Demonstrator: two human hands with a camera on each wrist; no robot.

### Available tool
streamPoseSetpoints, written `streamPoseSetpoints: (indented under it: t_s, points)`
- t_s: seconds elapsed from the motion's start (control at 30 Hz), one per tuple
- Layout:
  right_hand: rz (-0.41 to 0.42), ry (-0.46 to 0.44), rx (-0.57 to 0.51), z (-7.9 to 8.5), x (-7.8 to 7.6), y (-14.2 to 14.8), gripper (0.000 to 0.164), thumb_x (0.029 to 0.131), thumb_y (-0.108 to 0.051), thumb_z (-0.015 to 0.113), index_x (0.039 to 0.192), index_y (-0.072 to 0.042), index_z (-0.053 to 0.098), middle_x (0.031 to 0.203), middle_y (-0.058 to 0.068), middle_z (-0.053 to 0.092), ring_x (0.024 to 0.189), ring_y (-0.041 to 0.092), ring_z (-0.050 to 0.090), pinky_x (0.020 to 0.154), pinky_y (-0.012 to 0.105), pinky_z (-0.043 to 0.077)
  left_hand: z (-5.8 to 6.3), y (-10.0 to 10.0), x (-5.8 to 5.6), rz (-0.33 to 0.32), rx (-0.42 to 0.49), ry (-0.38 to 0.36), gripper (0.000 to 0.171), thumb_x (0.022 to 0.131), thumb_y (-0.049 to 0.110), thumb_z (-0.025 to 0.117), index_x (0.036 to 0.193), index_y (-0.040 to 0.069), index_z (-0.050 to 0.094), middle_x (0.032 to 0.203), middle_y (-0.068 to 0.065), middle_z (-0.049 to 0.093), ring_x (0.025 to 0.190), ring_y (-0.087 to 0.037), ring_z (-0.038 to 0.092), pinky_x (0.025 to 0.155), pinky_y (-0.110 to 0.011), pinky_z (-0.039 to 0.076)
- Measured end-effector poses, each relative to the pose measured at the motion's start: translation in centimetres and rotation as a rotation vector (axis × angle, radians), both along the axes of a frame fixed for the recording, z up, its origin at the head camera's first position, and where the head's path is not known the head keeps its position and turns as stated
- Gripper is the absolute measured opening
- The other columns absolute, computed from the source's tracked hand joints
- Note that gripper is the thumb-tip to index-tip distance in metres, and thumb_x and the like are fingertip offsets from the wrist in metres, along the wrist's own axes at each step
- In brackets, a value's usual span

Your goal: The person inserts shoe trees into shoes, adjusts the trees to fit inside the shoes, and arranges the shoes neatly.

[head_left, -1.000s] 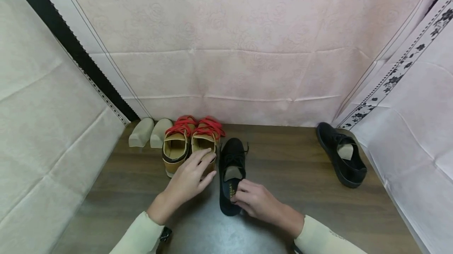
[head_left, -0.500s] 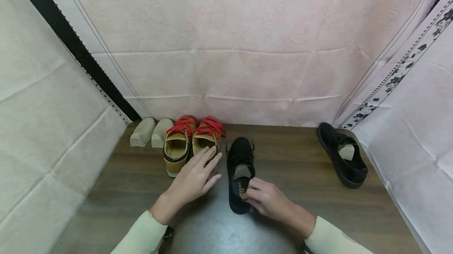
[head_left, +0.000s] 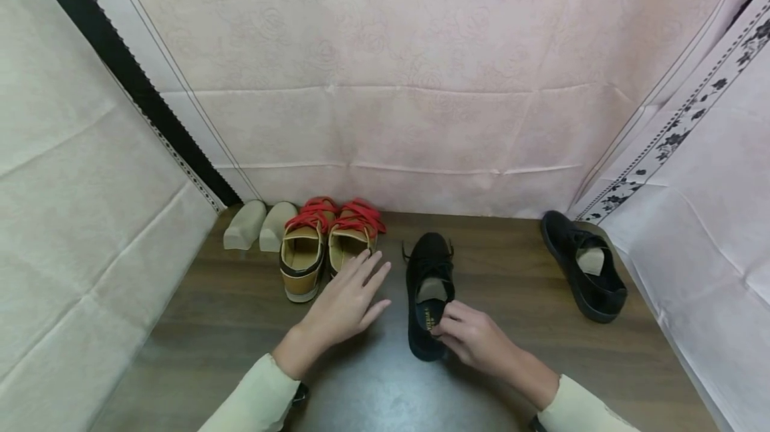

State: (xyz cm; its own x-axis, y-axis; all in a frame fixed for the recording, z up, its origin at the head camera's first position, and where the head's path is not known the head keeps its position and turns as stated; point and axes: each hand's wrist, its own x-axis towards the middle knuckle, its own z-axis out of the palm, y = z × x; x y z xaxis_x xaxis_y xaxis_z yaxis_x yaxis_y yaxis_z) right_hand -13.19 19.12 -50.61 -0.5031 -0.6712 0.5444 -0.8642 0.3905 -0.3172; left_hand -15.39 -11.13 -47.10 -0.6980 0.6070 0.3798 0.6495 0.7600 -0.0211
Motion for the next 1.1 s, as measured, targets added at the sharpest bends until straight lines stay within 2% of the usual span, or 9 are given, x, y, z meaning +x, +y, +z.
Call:
streamPoseSetpoints:
  t_s: [0.37, 0.67, 1.1]
  points:
    - [-0.078, 0.004, -0.020, -0.1, 0.3, 1.9, 0.027, 0.076, 0.003, 0.087, 0.090, -0.017, 0.074, 0.090, -0.010, 0.060, 0.081, 0.002, 0.053, 0.073, 0.008, 0.047, 0.1, 1.7, -0.6, -0.024, -0.028, 0.018, 0.062, 0.103, 0.047, 0.059, 0.151, 0.008, 0.052, 0.157, -0.020, 0.048, 0.146, -0.038, 0.045, 0.121, -0.049, 0.036]
    - [-0.106, 0.022, -0.037, -0.1, 0.6, 3.3, 0.028, 0.074, 0.003, 0.085, 0.090, -0.017, 0.074, 0.090, -0.010, 0.061, 0.081, 0.003, 0.054, 0.073, 0.008, 0.047, -0.1, 2.7, -1.2, -0.032, -0.055, -0.007, 0.063, 0.104, 0.049, 0.057, 0.151, 0.009, 0.052, 0.156, -0.019, 0.049, 0.145, -0.038, 0.046, 0.120, -0.050, 0.038]
    - [-0.159, 0.017, -0.031, -0.2, 0.1, 6.0, 0.028, 0.075, 0.003, 0.084, 0.092, -0.017, 0.075, 0.093, -0.009, 0.061, 0.083, 0.004, 0.058, 0.077, 0.009, 0.048, -0.4, 4.1, -1.6, -0.040, -0.059, -0.039, 0.062, 0.104, 0.048, 0.057, 0.151, 0.008, 0.052, 0.155, -0.020, 0.050, 0.143, -0.039, 0.048, 0.120, -0.050, 0.038]
